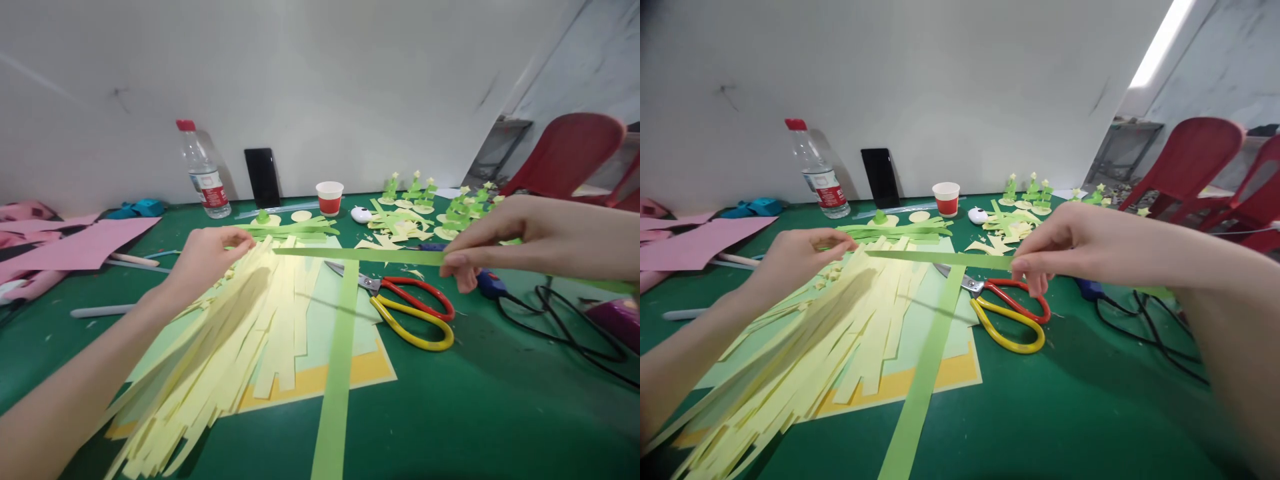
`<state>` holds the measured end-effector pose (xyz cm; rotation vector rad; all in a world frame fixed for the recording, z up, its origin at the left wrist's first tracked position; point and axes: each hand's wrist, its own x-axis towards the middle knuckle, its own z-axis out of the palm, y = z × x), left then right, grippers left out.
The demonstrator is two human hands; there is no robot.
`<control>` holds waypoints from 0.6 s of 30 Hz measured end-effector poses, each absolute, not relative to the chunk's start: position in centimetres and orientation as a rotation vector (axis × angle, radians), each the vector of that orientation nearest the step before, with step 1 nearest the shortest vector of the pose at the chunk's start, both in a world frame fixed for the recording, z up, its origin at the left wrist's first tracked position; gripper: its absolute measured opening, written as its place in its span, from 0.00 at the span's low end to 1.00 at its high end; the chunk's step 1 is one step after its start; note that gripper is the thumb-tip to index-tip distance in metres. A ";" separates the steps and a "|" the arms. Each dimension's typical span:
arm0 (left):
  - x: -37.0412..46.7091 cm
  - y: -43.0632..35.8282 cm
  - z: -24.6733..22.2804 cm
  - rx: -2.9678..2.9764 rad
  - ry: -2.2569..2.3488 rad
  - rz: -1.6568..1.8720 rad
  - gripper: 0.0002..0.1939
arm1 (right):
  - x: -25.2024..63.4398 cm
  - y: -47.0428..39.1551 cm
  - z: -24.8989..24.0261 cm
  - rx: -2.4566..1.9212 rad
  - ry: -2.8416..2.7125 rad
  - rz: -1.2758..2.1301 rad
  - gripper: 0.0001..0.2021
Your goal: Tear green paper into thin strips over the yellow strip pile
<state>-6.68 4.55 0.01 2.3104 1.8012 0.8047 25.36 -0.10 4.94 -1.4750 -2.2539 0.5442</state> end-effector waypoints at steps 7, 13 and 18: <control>-2.7 0.1 0.6 2.485 1.227 0.766 0.15 | 23.2 1.3 3.7 -1.280 -2.375 1.536 0.12; -1.6 -0.9 -1.0 2.570 0.931 0.722 0.12 | 22.7 1.3 3.0 -1.170 -2.283 1.743 0.15; -1.6 -0.6 -1.3 2.593 0.846 0.816 0.09 | 22.7 1.4 2.9 -1.065 -2.176 1.902 0.15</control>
